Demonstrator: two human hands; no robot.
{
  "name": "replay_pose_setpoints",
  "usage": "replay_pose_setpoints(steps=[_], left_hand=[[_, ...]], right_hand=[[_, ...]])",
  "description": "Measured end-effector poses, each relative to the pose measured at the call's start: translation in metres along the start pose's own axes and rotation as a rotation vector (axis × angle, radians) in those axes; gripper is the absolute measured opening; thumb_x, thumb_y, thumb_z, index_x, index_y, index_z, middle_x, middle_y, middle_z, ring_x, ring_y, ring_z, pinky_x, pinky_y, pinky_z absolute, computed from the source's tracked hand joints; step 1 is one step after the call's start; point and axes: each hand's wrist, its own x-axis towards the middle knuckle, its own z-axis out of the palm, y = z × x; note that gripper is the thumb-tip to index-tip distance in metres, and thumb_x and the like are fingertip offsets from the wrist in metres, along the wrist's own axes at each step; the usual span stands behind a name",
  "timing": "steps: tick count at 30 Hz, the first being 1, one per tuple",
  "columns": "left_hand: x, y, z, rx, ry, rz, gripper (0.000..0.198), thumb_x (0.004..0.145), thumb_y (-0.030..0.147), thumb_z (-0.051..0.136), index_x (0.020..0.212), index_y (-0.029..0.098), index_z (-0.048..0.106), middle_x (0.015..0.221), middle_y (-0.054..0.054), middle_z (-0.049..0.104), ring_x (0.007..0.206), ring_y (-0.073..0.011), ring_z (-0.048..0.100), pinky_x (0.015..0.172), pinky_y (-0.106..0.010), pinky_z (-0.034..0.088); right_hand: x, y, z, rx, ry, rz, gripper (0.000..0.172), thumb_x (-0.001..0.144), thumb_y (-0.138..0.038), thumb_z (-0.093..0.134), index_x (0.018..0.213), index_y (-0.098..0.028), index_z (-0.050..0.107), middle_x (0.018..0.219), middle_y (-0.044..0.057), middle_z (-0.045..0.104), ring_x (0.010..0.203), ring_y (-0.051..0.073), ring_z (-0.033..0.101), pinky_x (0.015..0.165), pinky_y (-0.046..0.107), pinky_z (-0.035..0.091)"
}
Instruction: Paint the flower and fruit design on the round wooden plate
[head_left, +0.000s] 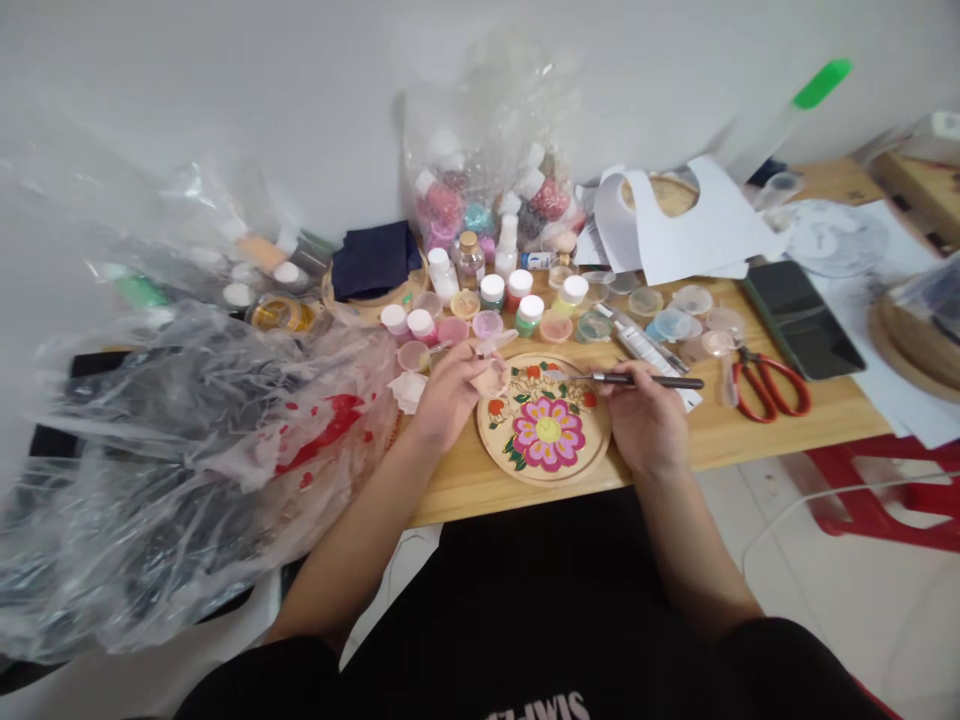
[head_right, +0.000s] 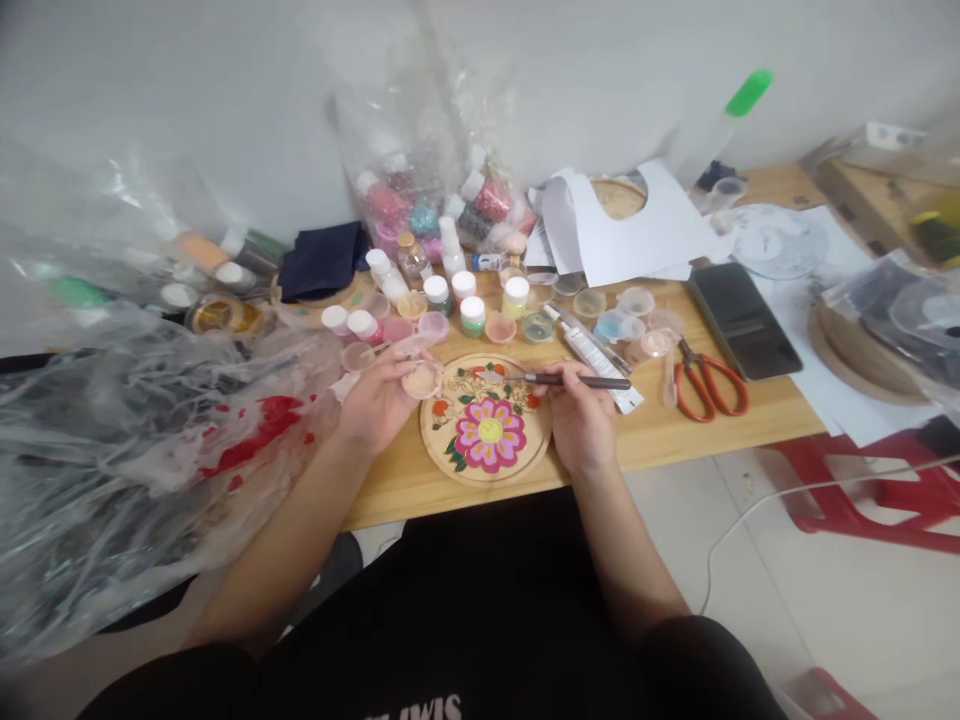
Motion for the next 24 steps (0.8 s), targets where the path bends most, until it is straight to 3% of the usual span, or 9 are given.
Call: replay_pose_setpoints(steps=[4,11,17,24], left_hand=[[0.0,0.001,0.001,-0.045,-0.029,-0.017,0.015,0.066,0.025,0.07,0.077,0.016,0.066,0.073,-0.002,0.066,0.071,-0.0157,0.064,0.066,-0.029,0.051],[0.001,0.0,-0.004,-0.013,-0.057,-0.001,0.014,0.066,0.027,0.07,0.076,0.017,0.069,0.071,-0.003,0.064,0.079,-0.0213,0.068,0.075,-0.036,0.056],[-0.001,0.008,-0.008,0.008,-0.05,0.051,0.015,0.067,0.029,0.075,0.074,0.017,0.071,0.073,-0.002,0.064,0.065,-0.0144,0.059,0.063,-0.03,0.051],[-0.01,0.032,0.013,-0.057,-0.054,0.051,0.012,0.073,0.03,0.068,0.074,0.019,0.07,0.073,-0.002,0.062,0.057,-0.0107,0.052,0.062,-0.03,0.052]], right_hand=[[0.002,0.001,-0.003,-0.013,-0.052,0.002,0.023,0.073,-0.046,0.086,0.074,-0.025,0.076,0.071,-0.002,0.072,0.061,0.013,0.063,0.068,0.03,0.056],[0.003,0.001,-0.002,0.016,-0.045,0.009,0.019,0.073,-0.042,0.084,0.074,-0.025,0.075,0.071,-0.002,0.071,0.061,0.012,0.062,0.066,0.029,0.054],[0.001,-0.002,0.002,0.04,-0.013,0.063,0.01,0.067,-0.033,0.079,0.07,-0.024,0.075,0.069,-0.002,0.072,0.06,0.013,0.062,0.062,0.029,0.053],[-0.002,-0.002,0.005,0.09,0.014,0.059,0.009,0.068,-0.031,0.074,0.072,-0.023,0.075,0.068,-0.001,0.07,0.062,0.014,0.062,0.068,0.032,0.054]])
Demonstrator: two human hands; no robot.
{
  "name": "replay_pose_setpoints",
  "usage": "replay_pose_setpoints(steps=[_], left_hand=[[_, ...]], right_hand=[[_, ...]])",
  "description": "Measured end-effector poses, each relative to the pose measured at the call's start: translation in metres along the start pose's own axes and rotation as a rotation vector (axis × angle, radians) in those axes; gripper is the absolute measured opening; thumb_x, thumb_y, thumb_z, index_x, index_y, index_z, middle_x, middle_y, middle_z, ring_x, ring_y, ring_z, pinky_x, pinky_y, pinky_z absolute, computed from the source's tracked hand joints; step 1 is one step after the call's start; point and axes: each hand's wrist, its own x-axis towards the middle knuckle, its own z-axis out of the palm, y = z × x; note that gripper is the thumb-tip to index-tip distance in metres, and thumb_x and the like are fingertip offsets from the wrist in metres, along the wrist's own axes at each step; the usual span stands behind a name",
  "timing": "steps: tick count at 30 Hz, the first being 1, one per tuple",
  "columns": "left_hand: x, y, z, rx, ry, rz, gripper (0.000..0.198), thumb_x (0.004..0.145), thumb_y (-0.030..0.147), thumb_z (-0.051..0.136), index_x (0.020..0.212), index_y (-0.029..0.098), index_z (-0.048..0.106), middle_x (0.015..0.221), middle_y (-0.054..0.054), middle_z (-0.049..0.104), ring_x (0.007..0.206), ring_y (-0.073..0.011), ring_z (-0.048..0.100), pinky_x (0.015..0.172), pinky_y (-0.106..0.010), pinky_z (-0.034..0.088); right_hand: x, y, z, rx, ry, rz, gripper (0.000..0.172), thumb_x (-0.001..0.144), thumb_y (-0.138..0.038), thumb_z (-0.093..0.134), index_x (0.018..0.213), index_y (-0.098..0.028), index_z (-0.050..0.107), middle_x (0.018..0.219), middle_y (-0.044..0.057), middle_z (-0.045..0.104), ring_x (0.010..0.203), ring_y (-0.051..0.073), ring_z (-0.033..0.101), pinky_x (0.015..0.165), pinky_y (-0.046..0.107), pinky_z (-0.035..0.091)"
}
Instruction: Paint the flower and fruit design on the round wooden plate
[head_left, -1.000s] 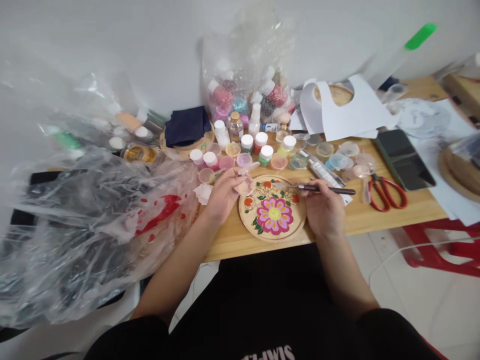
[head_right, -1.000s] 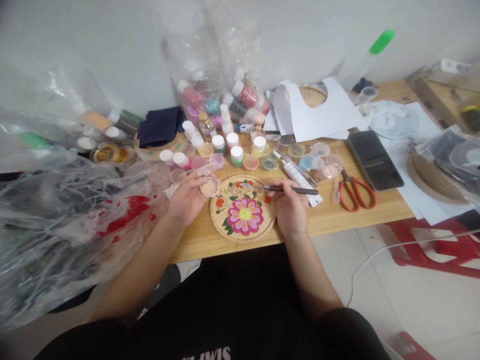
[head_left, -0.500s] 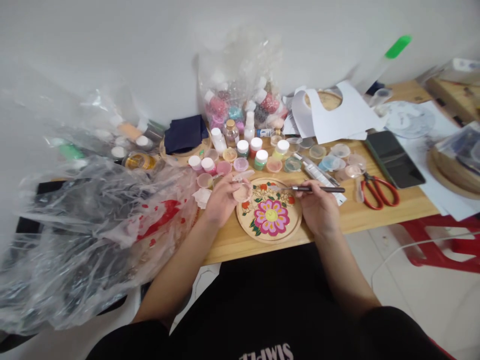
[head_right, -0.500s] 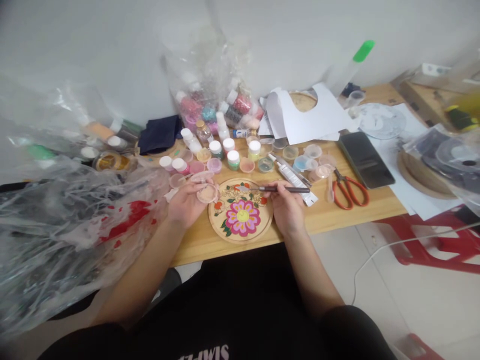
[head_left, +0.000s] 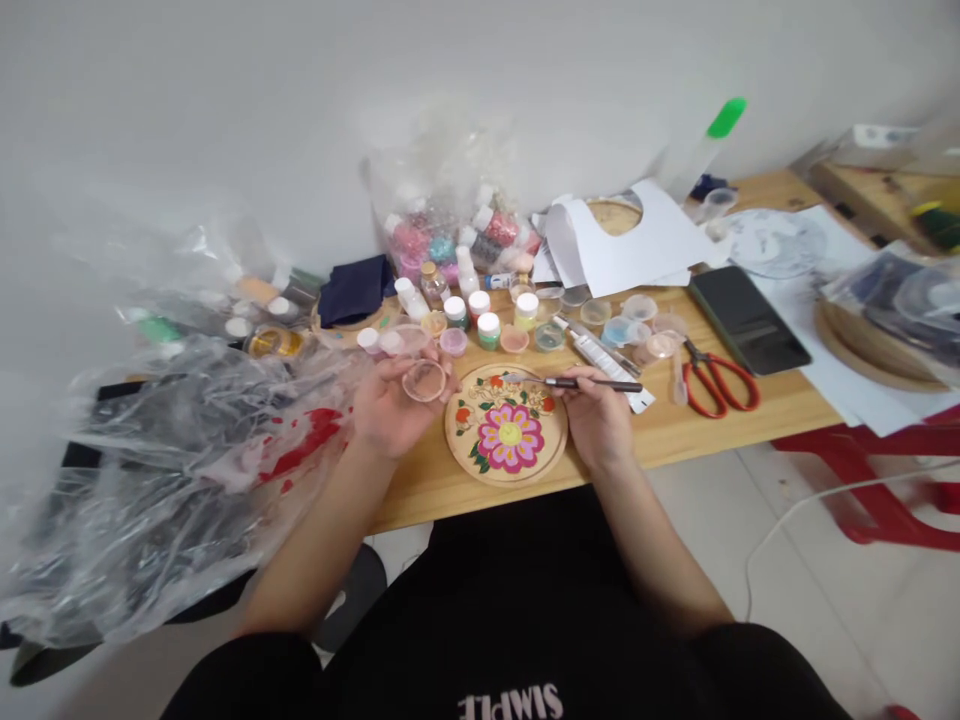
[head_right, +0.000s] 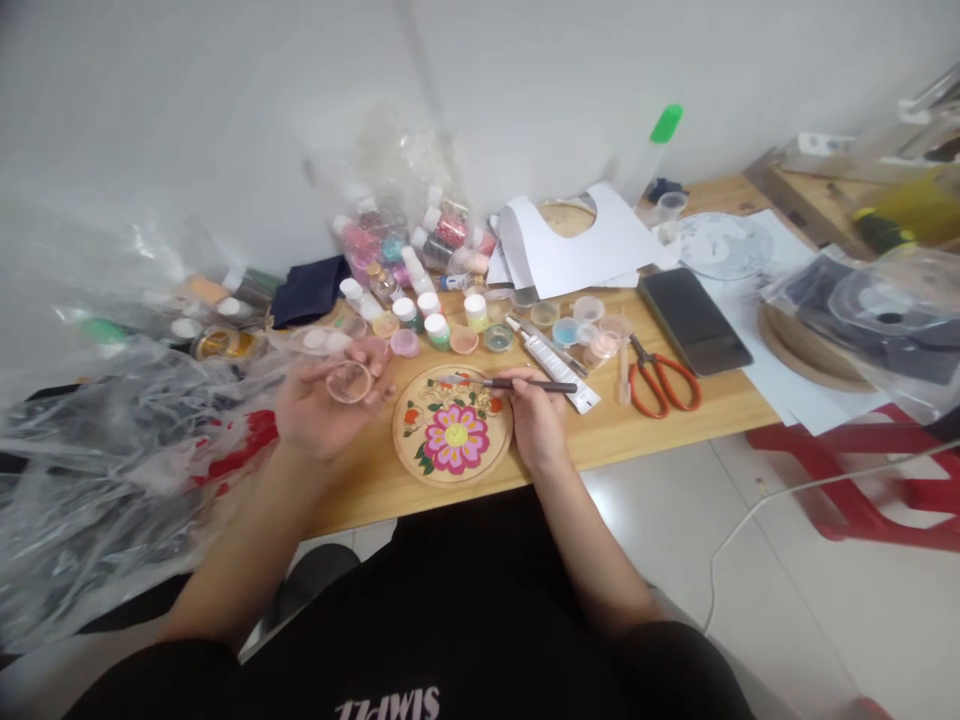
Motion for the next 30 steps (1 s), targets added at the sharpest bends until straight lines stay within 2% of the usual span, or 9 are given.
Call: replay_pose_setpoints(steps=[5,8,11,17,21,23,30], left_hand=[[0.014,0.003,0.005,0.057,0.007,0.029,0.011,0.072,0.028,0.072,0.075,0.017,0.071,0.074,-0.003,0.064,0.064,-0.0128,0.06,0.059,-0.026,0.052],[0.028,-0.008,-0.001,0.087,0.033,0.063,0.008,0.067,0.021,0.073,0.074,0.018,0.07,0.077,-0.002,0.069,0.069,-0.0142,0.063,0.058,-0.025,0.053],[0.036,-0.022,-0.01,0.106,-0.007,0.058,0.008,0.066,0.02,0.073,0.073,0.016,0.072,0.074,-0.003,0.069,0.067,-0.0148,0.063,0.057,-0.026,0.051],[0.036,-0.041,-0.024,0.117,-0.063,0.009,0.012,0.071,0.022,0.072,0.079,0.015,0.067,0.073,-0.003,0.067,0.063,-0.0136,0.06,0.059,-0.028,0.048],[0.033,-0.043,-0.023,0.09,-0.094,-0.015,0.017,0.071,0.025,0.073,0.083,0.017,0.063,0.072,-0.002,0.067,0.069,-0.0154,0.065,0.058,-0.026,0.046],[0.032,-0.043,-0.021,0.066,-0.095,-0.021,0.02,0.071,0.025,0.074,0.085,0.018,0.062,0.073,-0.001,0.068,0.068,-0.0144,0.065,0.059,-0.026,0.046],[0.034,-0.046,-0.023,-0.022,-0.096,-0.051,0.022,0.07,0.024,0.077,0.086,0.016,0.063,0.078,-0.001,0.069,0.07,-0.0129,0.065,0.061,-0.025,0.049]], right_hand=[[-0.001,0.001,0.0,0.031,0.039,-0.006,0.015,0.07,-0.036,0.08,0.072,-0.023,0.073,0.067,-0.003,0.069,0.061,0.012,0.061,0.068,0.03,0.054],[0.0,0.002,-0.002,0.016,0.027,-0.016,0.02,0.072,-0.039,0.081,0.072,-0.024,0.07,0.066,-0.003,0.068,0.058,0.012,0.059,0.065,0.03,0.054],[0.001,0.003,-0.005,-0.012,0.021,-0.024,0.024,0.071,-0.043,0.083,0.072,-0.024,0.068,0.067,-0.003,0.068,0.057,0.013,0.058,0.063,0.03,0.054],[0.002,-0.004,-0.009,-0.03,-0.011,-0.018,0.032,0.06,-0.048,0.091,0.07,-0.027,0.07,0.06,-0.006,0.063,0.057,0.012,0.058,0.062,0.028,0.053],[0.001,-0.015,-0.013,-0.074,-0.032,-0.08,0.041,0.064,-0.064,0.087,0.068,-0.027,0.069,0.064,-0.005,0.066,0.054,0.011,0.057,0.059,0.028,0.053],[-0.001,-0.023,-0.015,-0.142,-0.056,-0.142,0.036,0.065,-0.06,0.088,0.073,-0.029,0.073,0.062,-0.005,0.066,0.057,0.013,0.061,0.061,0.029,0.054],[-0.023,-0.043,-0.012,-0.419,-0.124,-0.276,0.018,0.073,-0.036,0.091,0.086,-0.028,0.081,0.084,-0.001,0.079,0.077,0.015,0.076,0.076,0.029,0.062]])
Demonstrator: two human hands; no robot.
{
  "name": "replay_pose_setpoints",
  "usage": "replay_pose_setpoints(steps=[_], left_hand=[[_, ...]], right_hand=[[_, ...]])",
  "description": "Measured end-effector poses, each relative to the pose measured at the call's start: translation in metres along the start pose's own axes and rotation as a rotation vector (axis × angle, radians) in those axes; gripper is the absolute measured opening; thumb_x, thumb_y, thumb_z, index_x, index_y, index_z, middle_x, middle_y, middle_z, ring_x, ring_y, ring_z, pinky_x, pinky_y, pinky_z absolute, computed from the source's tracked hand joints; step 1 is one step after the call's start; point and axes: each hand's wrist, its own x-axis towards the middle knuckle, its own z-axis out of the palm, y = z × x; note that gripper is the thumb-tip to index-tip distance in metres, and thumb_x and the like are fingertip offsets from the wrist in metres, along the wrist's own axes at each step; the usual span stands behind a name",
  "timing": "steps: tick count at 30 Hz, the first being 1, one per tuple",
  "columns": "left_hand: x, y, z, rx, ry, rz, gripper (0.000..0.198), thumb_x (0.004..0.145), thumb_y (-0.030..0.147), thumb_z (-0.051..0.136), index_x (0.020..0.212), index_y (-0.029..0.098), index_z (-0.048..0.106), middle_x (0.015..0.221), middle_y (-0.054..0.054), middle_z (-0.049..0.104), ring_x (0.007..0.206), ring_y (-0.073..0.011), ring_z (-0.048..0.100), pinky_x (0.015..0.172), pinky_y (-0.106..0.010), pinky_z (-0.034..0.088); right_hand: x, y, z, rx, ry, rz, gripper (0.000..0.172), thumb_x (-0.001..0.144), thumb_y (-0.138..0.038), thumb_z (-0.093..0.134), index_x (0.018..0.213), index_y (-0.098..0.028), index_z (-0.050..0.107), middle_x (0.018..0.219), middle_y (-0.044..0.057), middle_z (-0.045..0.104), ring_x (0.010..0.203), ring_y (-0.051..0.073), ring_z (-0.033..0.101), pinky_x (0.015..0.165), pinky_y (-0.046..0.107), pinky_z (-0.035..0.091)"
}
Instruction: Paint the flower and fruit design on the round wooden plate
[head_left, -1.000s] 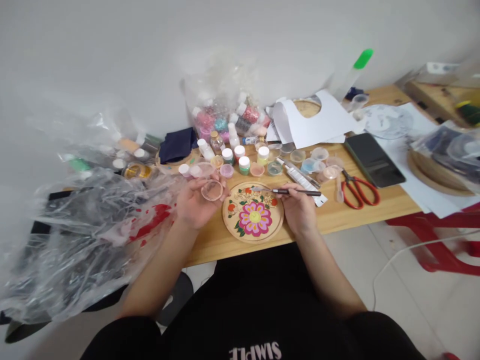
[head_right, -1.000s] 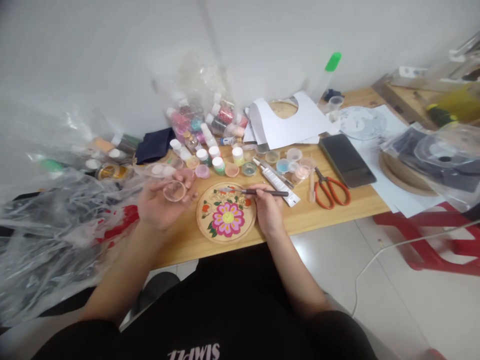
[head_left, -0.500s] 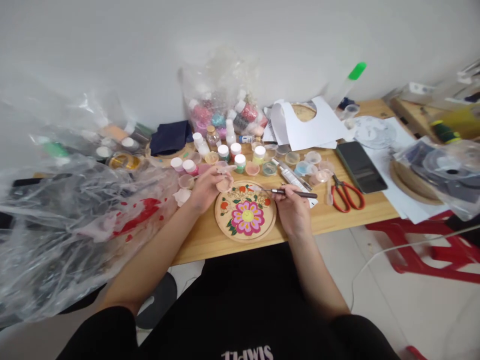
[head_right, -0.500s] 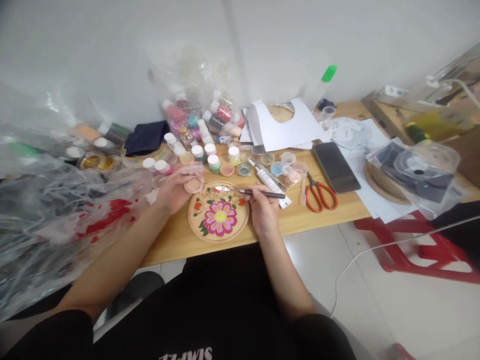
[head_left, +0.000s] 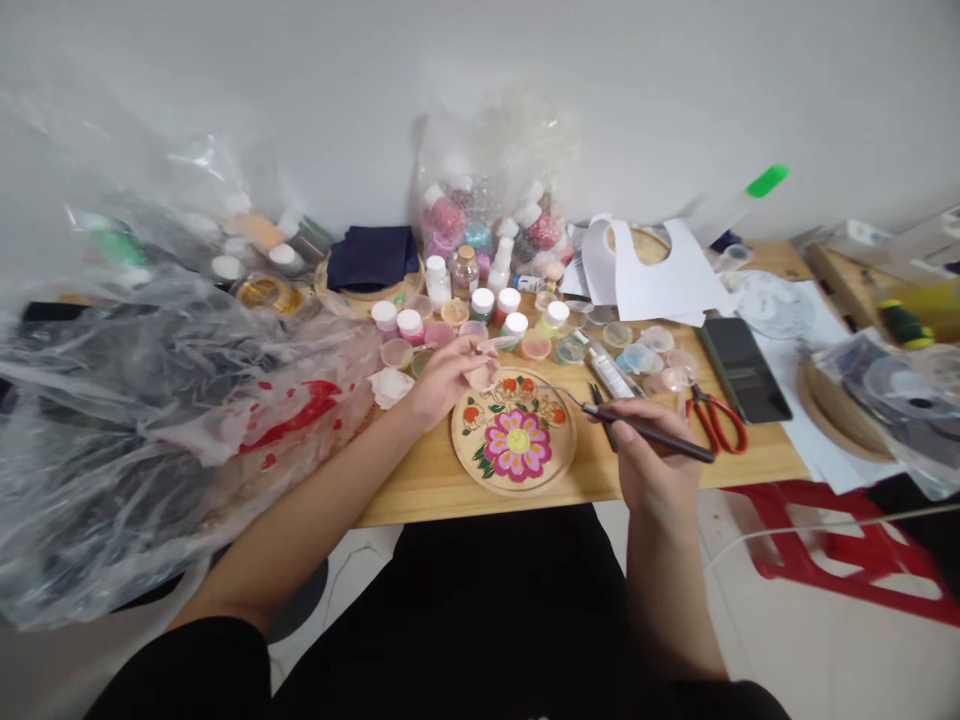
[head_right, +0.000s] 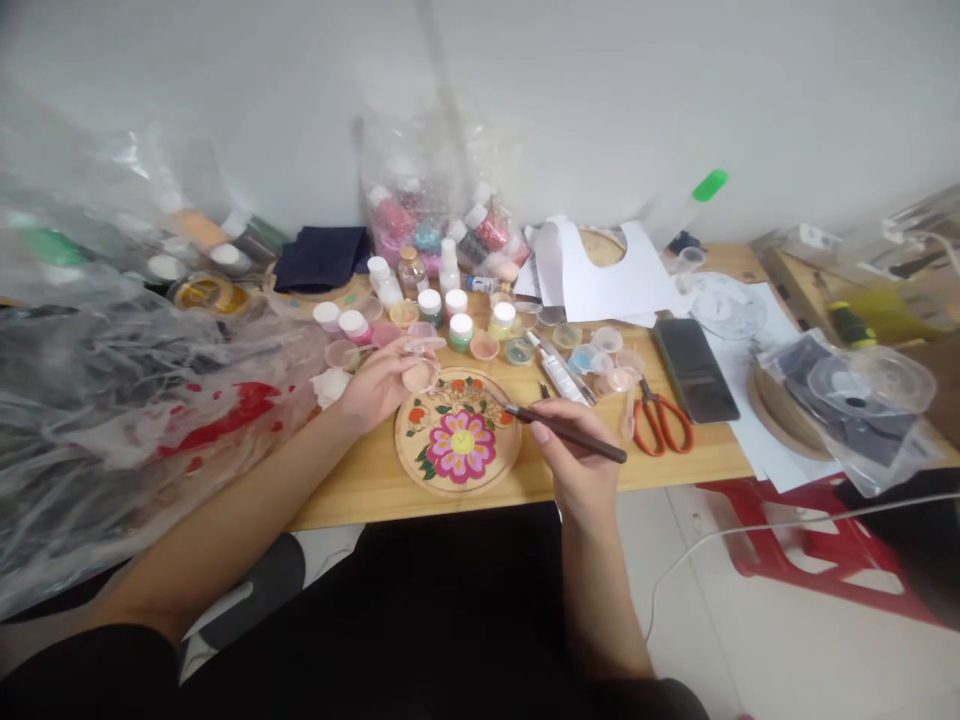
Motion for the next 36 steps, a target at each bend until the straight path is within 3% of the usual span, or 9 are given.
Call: replay_pose_setpoints(steps=[6,11,18,36], left_hand=[[0.001,-0.001,-0.003,-0.014,-0.009,-0.003,0.017,0.073,0.021,0.074,0.086,0.016,0.064,0.077,-0.001,0.069,0.069,-0.0123,0.065,0.063,-0.025,0.05],[0.0,0.0,-0.001,0.018,0.003,0.001,0.015,0.071,0.022,0.077,0.081,0.015,0.068,0.075,-0.001,0.069,0.071,-0.0107,0.063,0.066,-0.023,0.049],[-0.001,-0.001,-0.003,0.028,-0.001,-0.036,0.021,0.071,0.024,0.081,0.085,0.016,0.067,0.079,-0.001,0.071,0.074,-0.0122,0.065,0.07,-0.025,0.048],[0.0,0.002,-0.002,-0.006,-0.003,-0.038,0.013,0.074,0.02,0.078,0.082,0.015,0.069,0.078,-0.001,0.07,0.072,-0.0115,0.064,0.066,-0.024,0.046]], right_hand=[[-0.007,-0.01,0.02,-0.208,-0.147,-0.064,0.012,0.081,-0.025,0.084,0.092,-0.028,0.081,0.091,0.002,0.082,0.086,0.02,0.079,0.078,0.034,0.066],[-0.007,-0.024,0.039,-0.349,-0.214,-0.22,0.017,0.084,-0.017,0.078,0.096,-0.029,0.079,0.089,0.001,0.081,0.084,0.018,0.078,0.077,0.032,0.065],[-0.006,-0.034,0.051,-0.548,-0.327,-0.329,0.017,0.087,-0.017,0.074,0.099,-0.028,0.076,0.094,0.003,0.081,0.086,0.02,0.077,0.082,0.037,0.064],[-0.002,-0.029,0.058,-0.546,-0.31,-0.381,0.014,0.087,-0.017,0.073,0.096,-0.028,0.076,0.089,0.003,0.082,0.082,0.02,0.077,0.078,0.036,0.065]])
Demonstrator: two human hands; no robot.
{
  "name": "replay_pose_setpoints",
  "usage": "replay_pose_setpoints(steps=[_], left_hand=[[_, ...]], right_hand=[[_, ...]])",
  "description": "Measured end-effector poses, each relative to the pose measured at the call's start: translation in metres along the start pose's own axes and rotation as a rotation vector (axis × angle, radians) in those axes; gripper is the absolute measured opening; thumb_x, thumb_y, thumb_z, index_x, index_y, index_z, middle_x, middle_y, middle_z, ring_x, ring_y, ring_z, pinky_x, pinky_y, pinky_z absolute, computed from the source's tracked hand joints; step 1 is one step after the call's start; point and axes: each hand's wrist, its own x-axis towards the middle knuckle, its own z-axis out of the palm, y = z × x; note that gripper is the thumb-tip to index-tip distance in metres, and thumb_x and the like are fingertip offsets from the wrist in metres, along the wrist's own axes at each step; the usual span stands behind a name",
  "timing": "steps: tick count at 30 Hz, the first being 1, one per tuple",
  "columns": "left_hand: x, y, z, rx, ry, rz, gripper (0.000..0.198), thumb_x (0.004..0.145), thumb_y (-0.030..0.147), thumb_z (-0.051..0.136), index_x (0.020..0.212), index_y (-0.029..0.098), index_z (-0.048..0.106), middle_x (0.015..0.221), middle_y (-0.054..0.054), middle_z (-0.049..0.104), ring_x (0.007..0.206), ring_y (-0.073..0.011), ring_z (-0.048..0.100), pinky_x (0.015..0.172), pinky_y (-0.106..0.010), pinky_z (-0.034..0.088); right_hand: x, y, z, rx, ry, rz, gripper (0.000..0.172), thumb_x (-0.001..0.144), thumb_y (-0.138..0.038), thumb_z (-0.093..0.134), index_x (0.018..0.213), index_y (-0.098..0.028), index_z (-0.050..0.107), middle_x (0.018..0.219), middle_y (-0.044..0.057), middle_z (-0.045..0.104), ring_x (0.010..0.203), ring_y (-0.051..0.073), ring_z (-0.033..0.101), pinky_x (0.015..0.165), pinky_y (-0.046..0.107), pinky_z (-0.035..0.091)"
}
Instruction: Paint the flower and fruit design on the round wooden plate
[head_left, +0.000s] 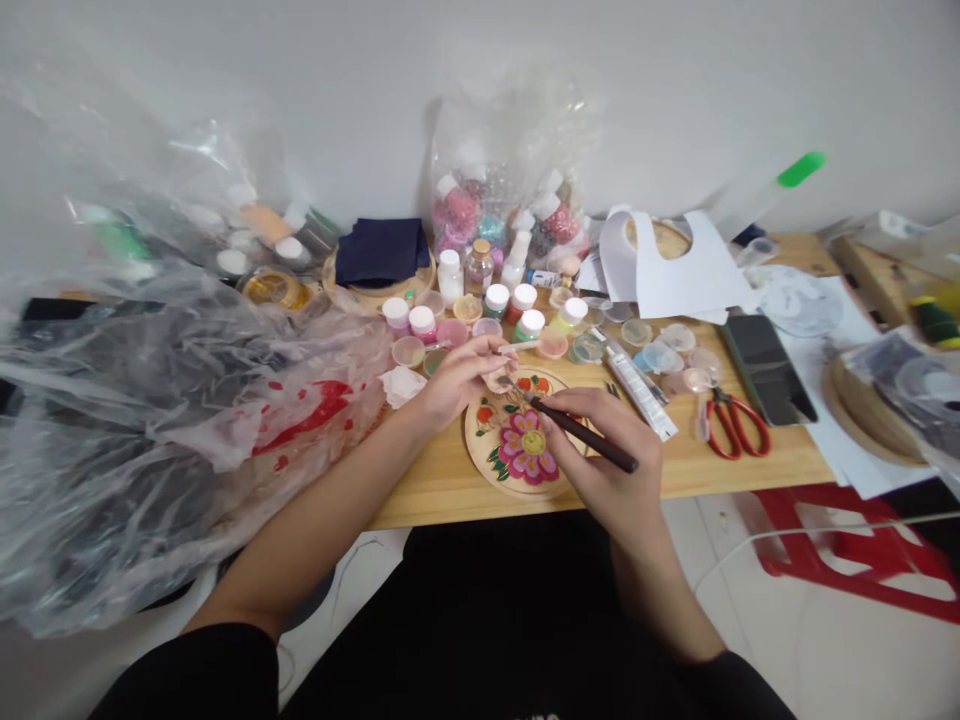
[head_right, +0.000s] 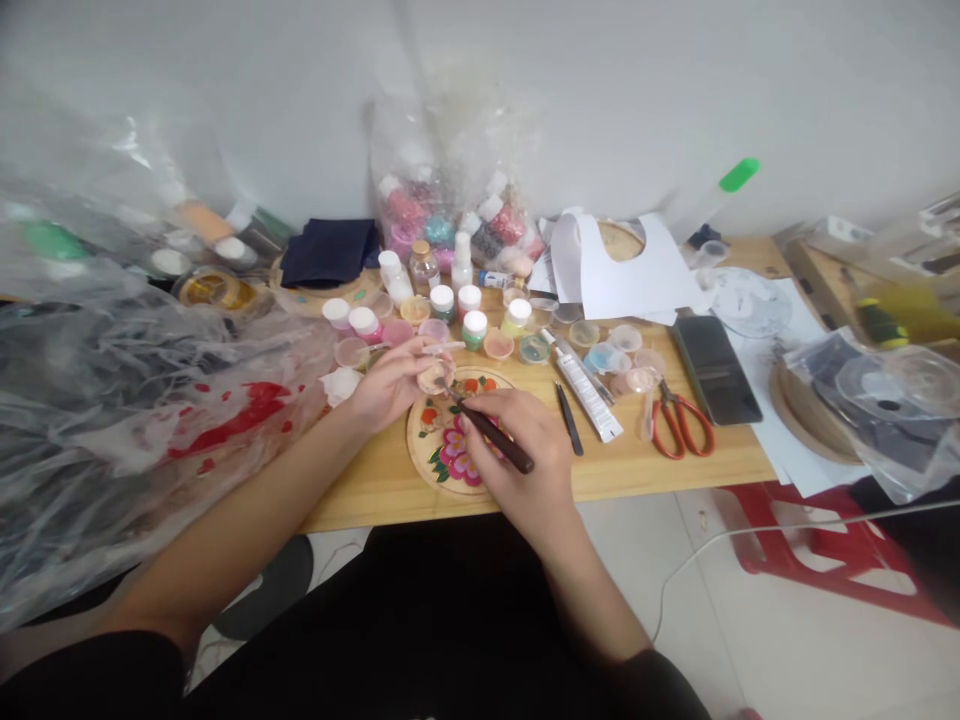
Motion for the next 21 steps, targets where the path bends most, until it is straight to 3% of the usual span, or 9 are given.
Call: replay_pose_setpoints(steps=[21], left_hand=[[0.001,0.001,-0.001,-0.006,-0.031,-0.009,0.016,0.072,0.022,0.081,0.082,0.015,0.07,0.075,0.0,0.071,0.072,-0.01,0.066,0.069,-0.021,0.049]], right_hand=[[-0.007,0.012,0.004,0.119,0.114,0.046,0.016,0.086,-0.014,0.075,0.096,-0.027,0.076,0.089,0.001,0.08,0.083,0.018,0.076,0.075,0.034,0.064]])
